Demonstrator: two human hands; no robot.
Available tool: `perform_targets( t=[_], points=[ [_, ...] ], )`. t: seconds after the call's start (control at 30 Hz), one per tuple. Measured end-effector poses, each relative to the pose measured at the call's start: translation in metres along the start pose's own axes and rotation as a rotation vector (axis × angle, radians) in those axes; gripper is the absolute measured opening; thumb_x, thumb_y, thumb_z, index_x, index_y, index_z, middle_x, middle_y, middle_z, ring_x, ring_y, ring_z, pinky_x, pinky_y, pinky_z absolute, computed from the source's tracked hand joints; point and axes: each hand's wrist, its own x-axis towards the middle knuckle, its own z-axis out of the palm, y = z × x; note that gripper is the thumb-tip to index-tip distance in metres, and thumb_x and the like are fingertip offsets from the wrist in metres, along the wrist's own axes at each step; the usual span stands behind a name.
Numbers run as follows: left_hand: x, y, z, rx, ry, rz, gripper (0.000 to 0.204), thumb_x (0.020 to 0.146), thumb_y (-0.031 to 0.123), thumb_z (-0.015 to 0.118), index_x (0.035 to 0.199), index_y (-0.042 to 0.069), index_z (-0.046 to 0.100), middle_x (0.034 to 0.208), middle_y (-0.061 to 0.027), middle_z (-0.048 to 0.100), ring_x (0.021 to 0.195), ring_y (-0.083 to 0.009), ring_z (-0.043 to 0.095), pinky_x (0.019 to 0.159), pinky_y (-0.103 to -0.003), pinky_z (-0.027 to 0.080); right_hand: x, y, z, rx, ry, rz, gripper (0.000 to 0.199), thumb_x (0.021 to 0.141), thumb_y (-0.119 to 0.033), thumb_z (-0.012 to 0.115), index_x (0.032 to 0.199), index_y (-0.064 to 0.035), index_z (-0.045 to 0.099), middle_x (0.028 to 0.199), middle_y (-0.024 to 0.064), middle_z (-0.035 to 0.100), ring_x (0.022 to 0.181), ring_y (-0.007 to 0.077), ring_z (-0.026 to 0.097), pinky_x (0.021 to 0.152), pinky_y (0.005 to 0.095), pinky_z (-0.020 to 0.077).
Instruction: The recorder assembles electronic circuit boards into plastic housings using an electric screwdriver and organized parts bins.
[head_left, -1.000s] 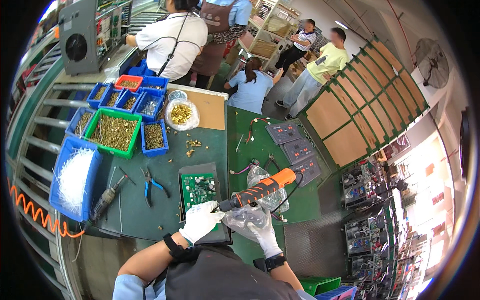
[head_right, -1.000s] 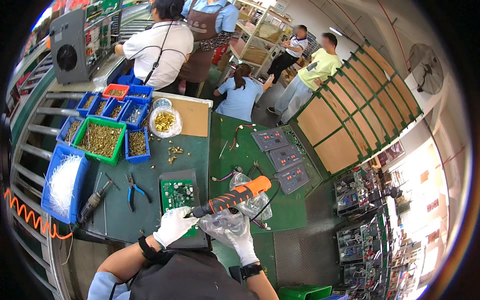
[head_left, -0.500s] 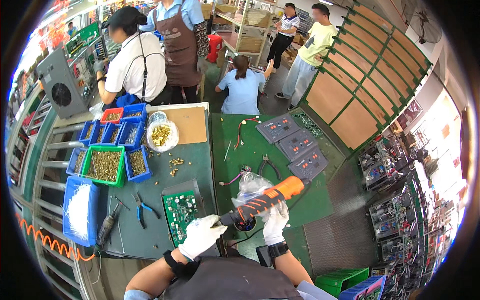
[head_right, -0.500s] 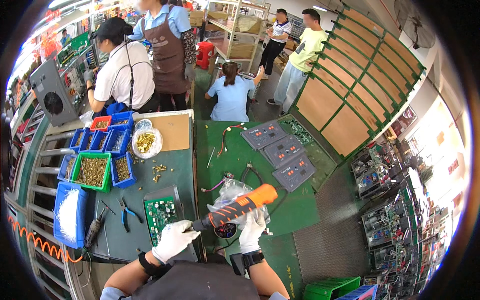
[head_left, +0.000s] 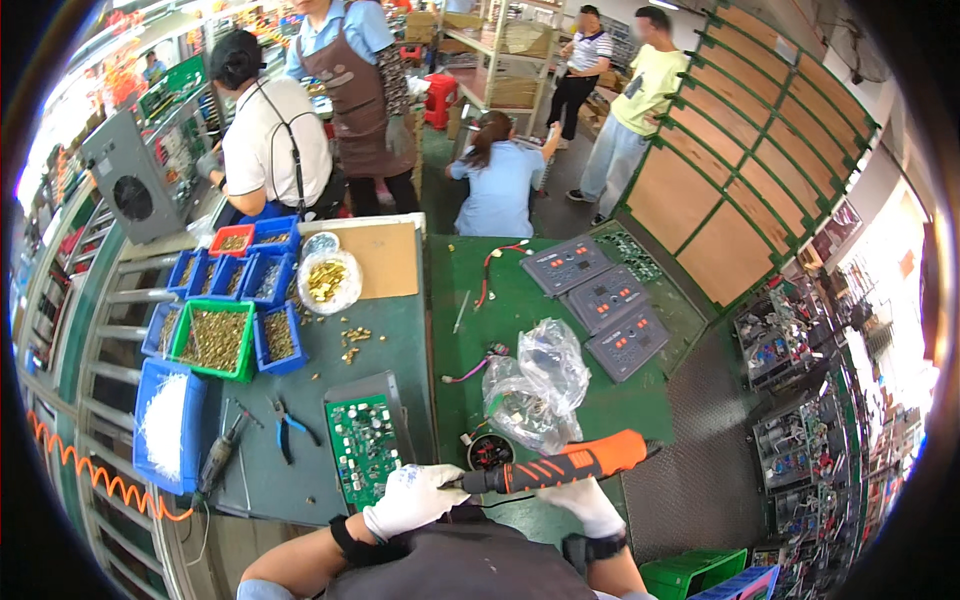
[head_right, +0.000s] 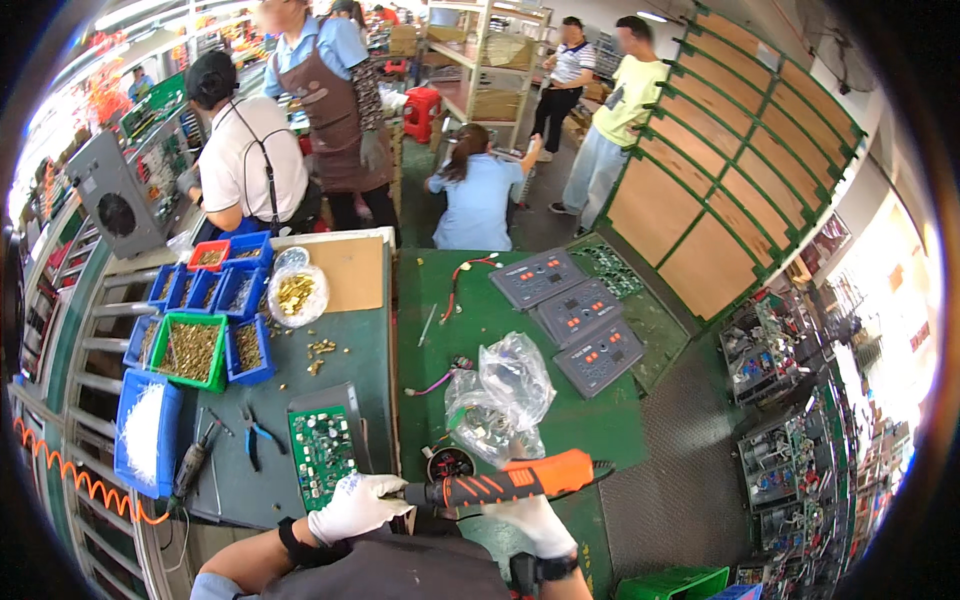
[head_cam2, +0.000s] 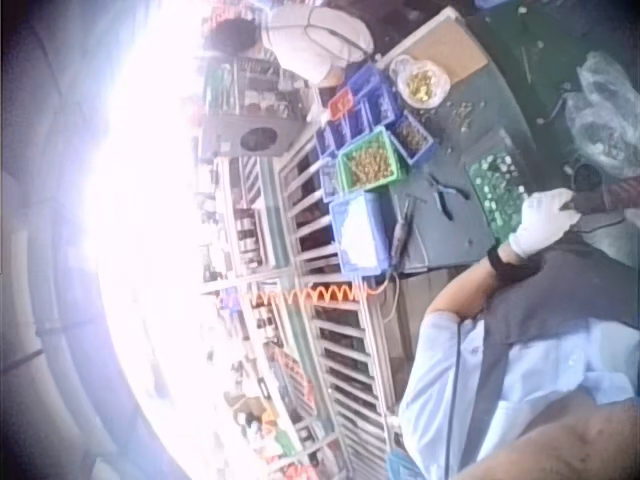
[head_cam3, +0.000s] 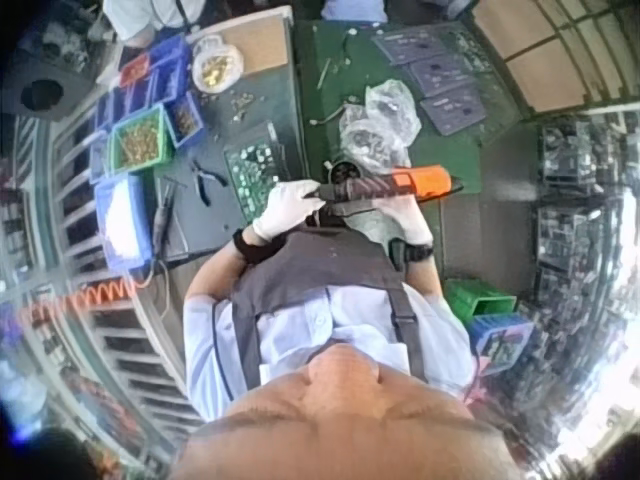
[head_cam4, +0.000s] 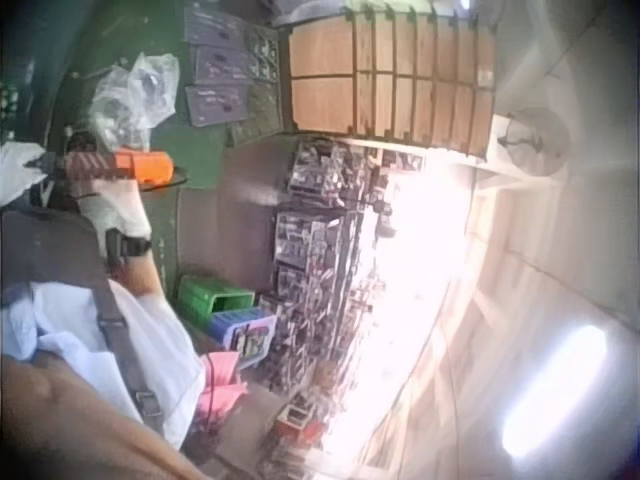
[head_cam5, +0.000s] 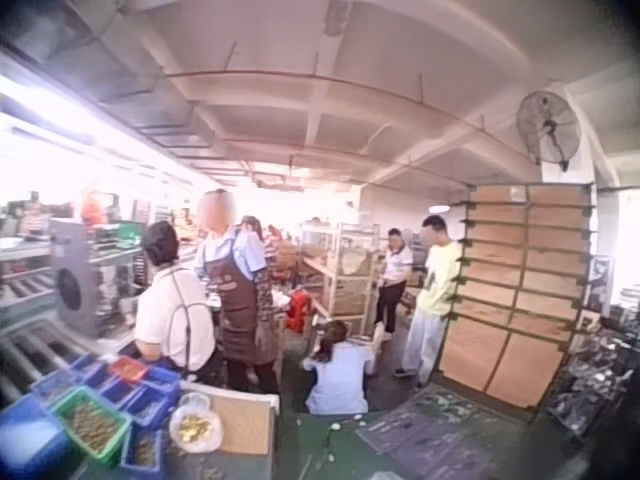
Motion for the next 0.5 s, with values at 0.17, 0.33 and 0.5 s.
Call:
perform_targets(
  t=[0.17,0.33,0.5],
  points=[
    [0.000,-0.006,0.008,-0.049,0.196,0.309,0.024,0.083,0.020,0.067,0.103,0.006,0.065,0.076,-0.0120,0.064,0.064,-0.0254,0.065,0.056,-0.036,0.049,-0.005,-0.020,0.022,0.806,0.223,-0.172,0.049,0.094,-0.044,0.052,0.124,-0.0073,0.043,0.120,0.0072,0.052,0.112,0.0219,0.051,0.100,0.0462,0.0415],
    [-0.017,-0.001,-0.007,-0.293,0.155,0.403,0.035,0.093,0.026,0.059,0.119,0.002,0.059,0.098,-0.0107,0.066,0.084,-0.0154,0.065,0.074,-0.028,0.051,0.015,-0.090,0.084,0.732,0.183,-0.502,0.058,0.083,-0.023,0.071,0.132,-0.0110,0.042,0.098,0.0047,0.058,0.092,0.0208,0.056,0.091,0.0426,0.0461],
    [-0.074,-0.110,-0.065,-0.946,0.499,0.087,0.037,0.097,0.023,0.052,0.129,0.004,0.052,0.104,-0.0097,0.066,0.089,-0.0128,0.062,0.076,-0.026,0.050,0.000,-0.112,0.067,0.571,0.174,-0.678,0.081,0.085,-0.015,0.064,0.150,-0.0100,0.017,0.100,0.0051,0.053,0.088,0.0192,0.051,0.090,0.0382,0.0437]
  ],
)
